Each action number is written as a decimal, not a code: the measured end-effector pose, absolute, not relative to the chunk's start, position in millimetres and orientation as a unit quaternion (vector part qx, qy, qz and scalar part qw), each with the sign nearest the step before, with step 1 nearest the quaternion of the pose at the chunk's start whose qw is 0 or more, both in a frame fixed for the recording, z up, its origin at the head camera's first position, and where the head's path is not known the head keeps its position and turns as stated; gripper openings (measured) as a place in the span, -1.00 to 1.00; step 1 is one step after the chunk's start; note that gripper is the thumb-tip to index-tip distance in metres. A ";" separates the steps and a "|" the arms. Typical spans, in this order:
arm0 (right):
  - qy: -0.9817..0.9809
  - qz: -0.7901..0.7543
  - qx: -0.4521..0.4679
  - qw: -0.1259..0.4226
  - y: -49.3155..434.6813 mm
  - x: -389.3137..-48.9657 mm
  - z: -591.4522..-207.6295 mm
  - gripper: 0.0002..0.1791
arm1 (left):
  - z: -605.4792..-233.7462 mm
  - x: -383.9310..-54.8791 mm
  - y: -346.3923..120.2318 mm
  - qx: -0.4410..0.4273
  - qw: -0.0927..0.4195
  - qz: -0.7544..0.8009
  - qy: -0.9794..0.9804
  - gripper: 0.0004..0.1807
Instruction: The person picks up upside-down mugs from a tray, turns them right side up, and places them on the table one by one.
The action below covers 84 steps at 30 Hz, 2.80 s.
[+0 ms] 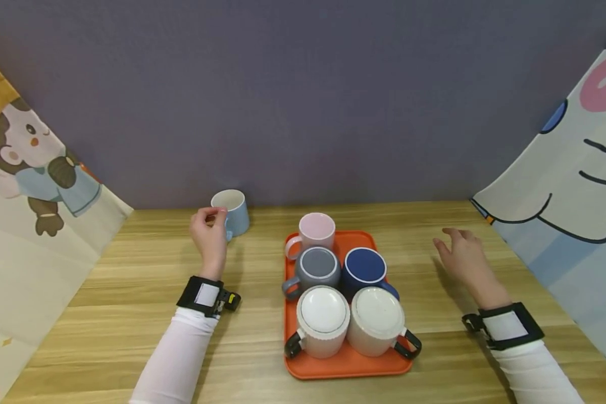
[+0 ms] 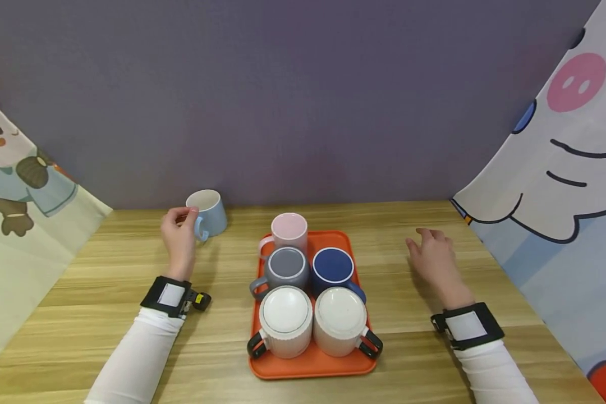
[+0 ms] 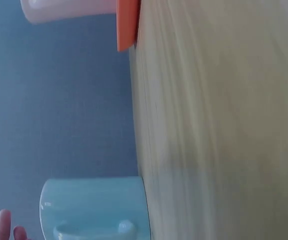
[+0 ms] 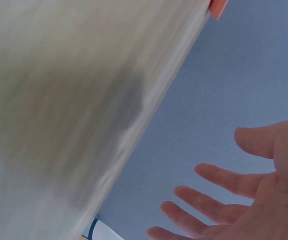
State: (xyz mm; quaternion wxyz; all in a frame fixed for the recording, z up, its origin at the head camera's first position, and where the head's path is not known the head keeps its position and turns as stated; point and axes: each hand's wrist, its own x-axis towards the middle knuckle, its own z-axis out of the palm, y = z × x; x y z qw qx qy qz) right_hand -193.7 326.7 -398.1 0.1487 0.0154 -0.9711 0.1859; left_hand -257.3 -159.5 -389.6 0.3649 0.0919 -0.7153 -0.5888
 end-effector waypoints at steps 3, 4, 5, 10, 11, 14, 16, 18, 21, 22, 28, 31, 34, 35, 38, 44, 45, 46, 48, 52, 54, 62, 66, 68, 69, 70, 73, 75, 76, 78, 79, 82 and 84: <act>-0.970 0.186 0.019 0.158 323.1 -197.6 -398.2 -0.51 | -391.2 -259.0 -152.3 0.076 0.348 -0.594 -0.722 -0.80; -0.969 0.186 0.022 0.161 321.6 -198.8 -397.9 -0.51 | -391.7 -259.2 -149.8 0.072 0.339 -0.597 -0.724 -0.80; -0.968 0.185 0.025 0.167 320.3 -200.1 -398.1 -0.52 | -392.4 -259.8 -147.5 0.069 0.330 -0.598 -0.727 -0.80; -0.967 0.185 0.030 0.175 313.1 -205.0 -397.2 -0.53 | -393.6 -262.4 -135.8 0.042 0.272 -0.613 -0.740 -0.74; -0.967 0.184 0.029 0.175 311.9 -205.9 -397.4 -0.53 | -393.5 -263.1 -133.7 0.036 0.262 -0.617 -0.741 -0.72; -0.966 0.185 0.031 0.176 308.7 -208.0 -399.1 -0.53 | -393.2 -264.1 -127.3 0.026 0.239 -0.630 -0.739 -0.69; -0.966 0.185 0.033 0.180 306.6 -209.0 -400.2 -0.53 | -393.0 -264.6 -123.7 0.025 0.233 -0.632 -0.739 -0.69; -0.966 0.185 0.031 0.179 304.4 -209.8 -401.1 -0.53 | -393.4 -265.4 -120.5 0.027 0.227 -0.630 -0.742 -0.70; -0.967 0.183 0.026 0.173 301.1 -210.7 -401.7 -0.52 | -394.5 -266.4 -116.1 0.027 0.209 -0.629 -0.748 -0.70; -0.968 0.182 0.024 0.170 300.0 -211.0 -401.7 -0.51 | -395.0 -266.5 -114.5 0.024 0.201 -0.630 -0.750 -0.70; -0.969 0.180 0.025 0.167 294.1 -213.5 -401.4 -0.51 | -392.4 -262.9 -101.6 0.002 0.158 -0.623 -0.766 -0.76; -0.966 0.184 0.037 0.178 291.3 -215.5 -401.7 -0.53 | -393.9 -262.6 -95.1 -0.006 0.135 -0.621 -0.772 -0.75; -0.962 0.187 0.051 0.191 288.5 -217.0 -402.9 -0.55 | -400.1 -265.6 -90.1 -0.014 0.113 -0.616 -0.780 -0.72; -0.962 0.187 0.054 0.194 287.4 -217.7 -403.4 -0.55 | -400.3 -265.2 -88.6 -0.018 0.104 -0.614 -0.782 -0.71; -0.961 0.185 0.061 0.196 283.6 -219.9 -403.8 -0.55 | -400.2 -262.6 -85.0 -0.025 0.082 -0.608 -0.789 -0.69; -0.958 0.188 0.074 0.203 275.2 -221.8 -402.7 -0.57 | -400.3 -257.6 -80.6 -0.041 0.047 -0.594 -0.802 -0.68; -0.958 0.188 0.075 0.205 273.9 -222.1 -402.4 -0.58 | -400.1 -256.7 -80.1 -0.042 0.042 -0.593 -0.803 -0.68; -0.958 0.188 0.076 0.205 272.6 -222.4 -402.2 -0.58 | -399.6 -256.1 -79.5 -0.041 0.038 -0.590 -0.806 -0.68; -0.958 0.188 0.075 0.202 269.8 -222.8 -401.3 -0.57 | -398.9 -254.9 -78.8 -0.038 0.028 -0.587 -0.808 -0.68; -0.962 0.187 0.071 0.185 264.3 -223.1 -399.4 -0.55 | -397.8 -253.8 -77.2 -0.040 0.005 -0.591 -0.806 -0.72; -0.964 0.188 0.070 0.177 261.9 -223.6 -398.8 -0.54 | -397.1 -253.4 -76.7 -0.044 -0.004 -0.590 -0.806 -0.75; -0.956 0.202 0.082 0.198 253.9 -226.7 -398.6 -0.56 | -394.5 -251.9 -77.5 -0.061 -0.051 -0.588 -0.805 -0.74; -0.947 0.205 0.100 0.228 249.1 -227.8 -399.0 -0.57 | -395.3 -251.5 -77.5 -0.075 -0.070 -0.589 -0.802 -0.73; -0.945 0.205 0.105 0.231 246.8 -228.3 -399.1 -0.57 | -396.0 -251.4 -77.5 -0.085 -0.077 -0.589 -0.800 -0.73; -0.946 0.205 0.105 0.229 245.6 -228.6 -399.0 -0.57 | -396.5 -251.3 -77.5 -0.089 -0.081 -0.590 -0.798 -0.73; -0.946 0.204 0.106 0.228 244.9 -229.0 -399.2 -0.57 | -397.0 -251.4 -77.5 -0.093 -0.084 -0.590 -0.797 -0.72; -0.950 0.202 0.104 0.215 242.9 -231.1 -399.2 -0.58 | -397.8 -251.0 -77.2 -0.105 -0.092 -0.592 -0.794 -0.70; -0.952 0.200 0.102 0.209 241.5 -232.8 -399.2 -0.58 | -398.3 -251.0 -77.3 -0.110 -0.098 -0.593 -0.792 -0.70; -0.952 0.199 0.102 0.207 240.6 -233.5 -398.8 -0.57 | -398.5 -251.0 -77.3 -0.112 -0.101 -0.593 -0.791 -0.70; -0.953 0.200 0.100 0.203 238.0 -234.4 -397.5 -0.56 | -399.2 -251.1 -77.1 -0.115 -0.106 -0.595 -0.789 -0.71; -0.953 0.201 0.100 0.201 236.7 -234.7 -396.7 -0.56 | -399.8 -251.2 -77.3 -0.117 -0.107 -0.594 -0.789 -0.71; -0.954 0.207 0.096 0.192 232.5 -235.6 -394.3 -0.54 | -401.8 -251.4 -77.4 -0.116 -0.107 -0.595 -0.788 -0.72; -0.955 0.211 0.094 0.188 230.0 -236.5 -393.0 -0.54 | -403.2 -251.6 -77.3 -0.115 -0.107 -0.597 -0.787 -0.72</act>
